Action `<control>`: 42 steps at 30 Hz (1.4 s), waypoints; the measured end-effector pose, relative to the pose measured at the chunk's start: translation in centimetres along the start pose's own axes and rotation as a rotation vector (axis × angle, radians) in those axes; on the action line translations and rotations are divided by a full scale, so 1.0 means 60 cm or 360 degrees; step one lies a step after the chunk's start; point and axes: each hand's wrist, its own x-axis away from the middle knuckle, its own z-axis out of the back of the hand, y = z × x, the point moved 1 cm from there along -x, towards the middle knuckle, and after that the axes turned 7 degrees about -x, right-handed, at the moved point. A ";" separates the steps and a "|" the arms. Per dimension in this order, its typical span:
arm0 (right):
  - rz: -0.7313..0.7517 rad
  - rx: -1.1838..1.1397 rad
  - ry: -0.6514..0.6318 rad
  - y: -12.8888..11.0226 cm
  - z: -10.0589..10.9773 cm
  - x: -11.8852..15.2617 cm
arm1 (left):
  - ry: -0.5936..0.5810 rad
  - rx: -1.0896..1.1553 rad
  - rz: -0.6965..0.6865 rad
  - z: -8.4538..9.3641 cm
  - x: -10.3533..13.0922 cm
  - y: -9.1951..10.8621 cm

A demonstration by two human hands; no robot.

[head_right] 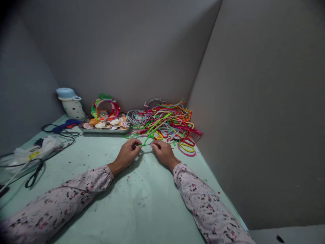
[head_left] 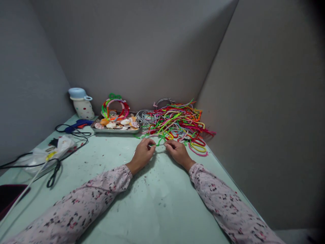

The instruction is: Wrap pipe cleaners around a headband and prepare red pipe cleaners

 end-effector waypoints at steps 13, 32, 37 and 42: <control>0.0137 0.0065 -0.0040 -0.003 -0.001 0.001 | -0.0034 -0.0017 0.0000 -0.001 0.003 0.005; 0.0208 0.0131 -0.0165 -0.008 -0.002 0.003 | -0.0137 0.0104 0.0168 -0.005 0.003 -0.001; 0.0250 0.0132 -0.0172 -0.005 -0.004 0.003 | -0.0164 0.0155 0.0207 -0.001 0.005 0.004; 0.0285 0.0162 -0.0177 -0.002 -0.005 0.004 | -0.0166 0.0195 0.0248 -0.001 0.004 0.005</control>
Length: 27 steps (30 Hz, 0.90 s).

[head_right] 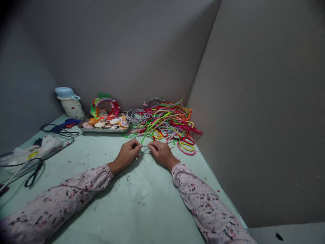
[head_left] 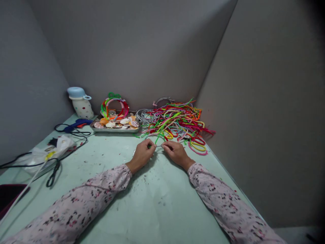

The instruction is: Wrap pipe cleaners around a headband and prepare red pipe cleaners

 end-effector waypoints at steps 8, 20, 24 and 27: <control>0.0014 0.0000 -0.0018 -0.002 0.001 0.000 | 0.0004 0.0014 0.0038 -0.001 -0.001 0.002; -0.0037 -0.0031 0.0004 -0.004 0.001 -0.001 | 0.0017 -0.0023 0.0018 -0.004 -0.002 -0.003; -0.0124 -0.0055 0.0078 -0.005 0.004 -0.001 | 0.0093 -0.0118 -0.0115 -0.002 0.001 0.002; -0.0176 -0.0069 0.0110 -0.005 0.006 -0.002 | 0.0155 -0.0112 -0.0201 -0.002 0.003 0.004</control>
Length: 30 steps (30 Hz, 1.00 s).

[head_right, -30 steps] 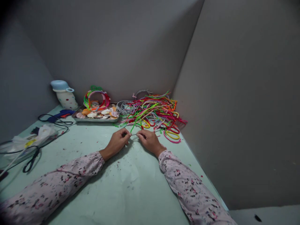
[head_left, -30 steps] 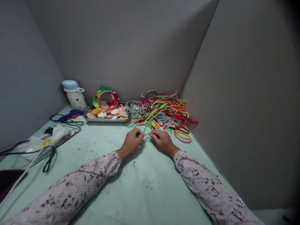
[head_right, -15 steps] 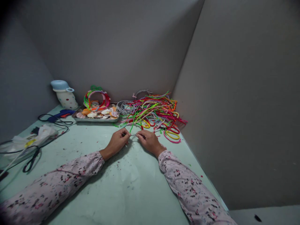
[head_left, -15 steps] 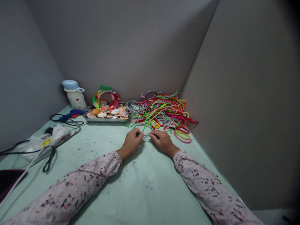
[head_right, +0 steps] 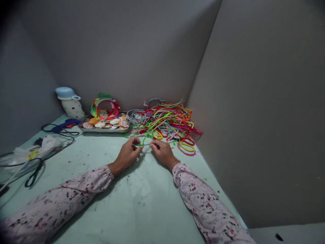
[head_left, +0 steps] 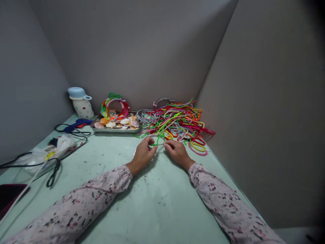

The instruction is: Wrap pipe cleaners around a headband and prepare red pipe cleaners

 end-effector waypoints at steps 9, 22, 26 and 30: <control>-0.0005 -0.0027 0.0011 0.002 -0.001 0.001 | 0.0027 0.0035 -0.0205 -0.003 0.001 0.001; -0.0005 -0.0013 -0.0002 0.000 0.000 0.001 | 0.0036 0.0094 -0.0191 -0.004 0.000 -0.004; 0.0001 -0.0028 -0.0002 0.002 -0.001 0.001 | 0.0072 0.0076 -0.0227 -0.004 -0.002 -0.005; 0.0018 -0.0034 0.0005 0.002 -0.001 0.001 | 0.0093 0.0055 -0.0245 -0.005 -0.003 -0.007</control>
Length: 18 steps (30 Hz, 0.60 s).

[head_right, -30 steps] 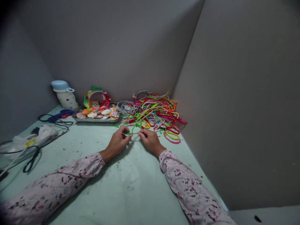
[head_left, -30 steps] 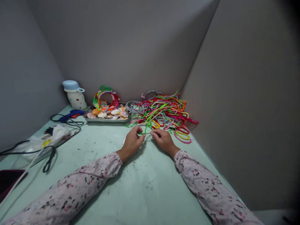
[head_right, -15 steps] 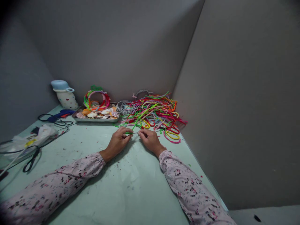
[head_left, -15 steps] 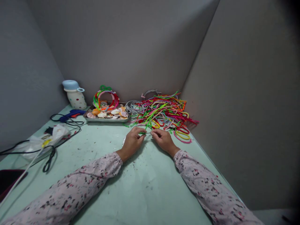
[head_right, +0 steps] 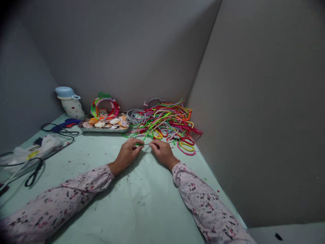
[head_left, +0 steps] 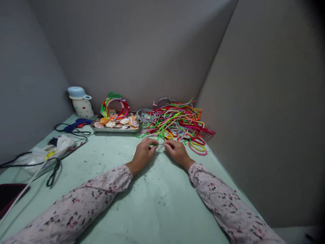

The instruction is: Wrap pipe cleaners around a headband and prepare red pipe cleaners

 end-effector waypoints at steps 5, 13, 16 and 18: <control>-0.0007 -0.0013 -0.0006 -0.001 -0.001 -0.001 | -0.0023 -0.0008 0.0040 0.000 0.000 -0.001; 0.0012 -0.0034 0.0003 0.001 -0.001 0.000 | -0.0030 -0.0063 0.0046 0.001 0.000 -0.001; 0.0012 -0.0024 0.0000 0.001 -0.001 0.000 | -0.0034 -0.0067 0.0041 0.001 0.000 -0.001; 0.0012 -0.0015 -0.0002 0.001 -0.001 0.000 | -0.0032 -0.0068 0.0037 0.002 0.000 -0.001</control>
